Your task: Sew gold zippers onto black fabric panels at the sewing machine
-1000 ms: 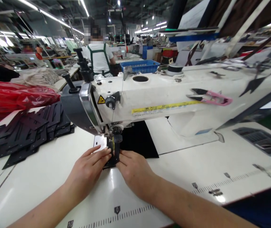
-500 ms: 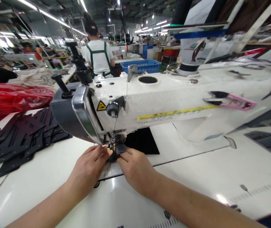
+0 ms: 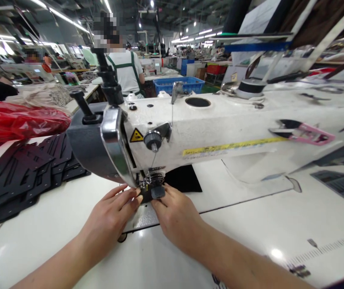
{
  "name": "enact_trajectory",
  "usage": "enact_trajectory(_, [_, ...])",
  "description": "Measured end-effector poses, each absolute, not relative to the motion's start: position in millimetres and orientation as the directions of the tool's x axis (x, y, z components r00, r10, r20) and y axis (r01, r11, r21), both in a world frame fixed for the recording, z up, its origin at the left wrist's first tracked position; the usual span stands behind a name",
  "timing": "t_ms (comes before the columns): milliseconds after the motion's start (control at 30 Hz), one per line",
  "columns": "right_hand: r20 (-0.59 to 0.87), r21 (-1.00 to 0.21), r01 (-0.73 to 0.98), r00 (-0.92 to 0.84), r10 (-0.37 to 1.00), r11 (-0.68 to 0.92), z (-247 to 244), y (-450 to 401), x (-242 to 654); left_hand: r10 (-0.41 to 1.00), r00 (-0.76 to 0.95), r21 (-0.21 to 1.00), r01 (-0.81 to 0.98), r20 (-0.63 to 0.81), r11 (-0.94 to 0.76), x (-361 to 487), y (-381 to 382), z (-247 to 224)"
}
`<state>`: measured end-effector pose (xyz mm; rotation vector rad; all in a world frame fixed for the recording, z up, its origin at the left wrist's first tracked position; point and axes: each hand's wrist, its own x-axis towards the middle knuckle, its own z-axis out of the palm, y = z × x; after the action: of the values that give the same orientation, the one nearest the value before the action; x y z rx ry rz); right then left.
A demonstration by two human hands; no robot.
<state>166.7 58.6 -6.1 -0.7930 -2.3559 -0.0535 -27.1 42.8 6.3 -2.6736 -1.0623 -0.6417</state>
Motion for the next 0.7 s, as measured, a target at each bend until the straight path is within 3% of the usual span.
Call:
enact_trajectory(433, [0.58, -0.143, 0.572, -0.613, 0.537, 0.807, -9.3, 66.0, 166.3, 0.643, 0.641, 0.044, 0.693, 0.419, -0.719, -27.5, 50.1, 5.6])
enact_trajectory(700, [0.712, -0.08, 0.62, -0.512, 0.48, 0.78, -6.0, 64.6, 166.9, 0.644, 0.611, 0.009, 0.722, 0.461, -0.691, -25.8, 51.7, 3.8])
